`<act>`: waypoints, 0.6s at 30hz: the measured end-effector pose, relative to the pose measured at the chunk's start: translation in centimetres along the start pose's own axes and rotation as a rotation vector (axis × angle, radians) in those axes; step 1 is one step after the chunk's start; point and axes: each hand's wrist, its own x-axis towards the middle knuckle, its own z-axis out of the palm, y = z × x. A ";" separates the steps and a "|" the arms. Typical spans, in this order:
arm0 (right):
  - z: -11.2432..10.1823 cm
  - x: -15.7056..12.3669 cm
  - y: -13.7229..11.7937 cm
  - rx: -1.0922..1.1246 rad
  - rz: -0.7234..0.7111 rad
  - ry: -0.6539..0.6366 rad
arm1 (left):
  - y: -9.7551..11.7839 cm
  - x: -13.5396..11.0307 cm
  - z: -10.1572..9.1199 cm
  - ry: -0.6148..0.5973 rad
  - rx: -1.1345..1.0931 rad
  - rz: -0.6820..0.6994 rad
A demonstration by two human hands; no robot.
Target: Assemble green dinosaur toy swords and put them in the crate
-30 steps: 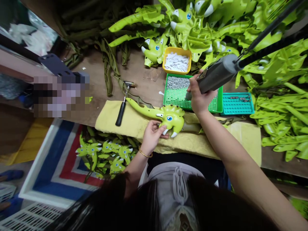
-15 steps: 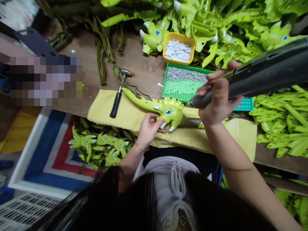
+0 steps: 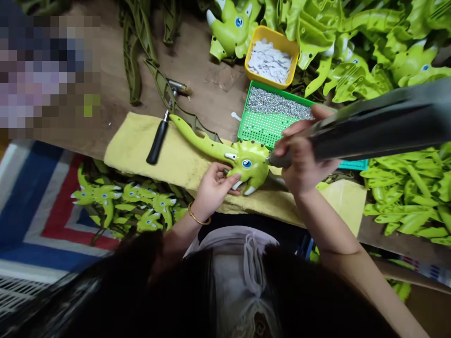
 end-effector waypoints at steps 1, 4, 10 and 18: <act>0.4 1.0 0.1 0.055 -0.087 0.082 | 0.0 -0.1 0.1 -0.008 -0.002 -0.002; 1.5 3.6 2.3 0.031 -0.220 0.300 | -0.1 -0.1 0.5 -0.032 -0.013 0.000; 1.2 3.6 7.6 -0.278 -0.023 0.286 | -0.5 -0.1 0.8 -0.051 -0.039 -0.004; 0.9 4.0 6.1 -0.209 -0.027 0.136 | -0.4 0.1 0.4 -0.089 -0.043 -0.003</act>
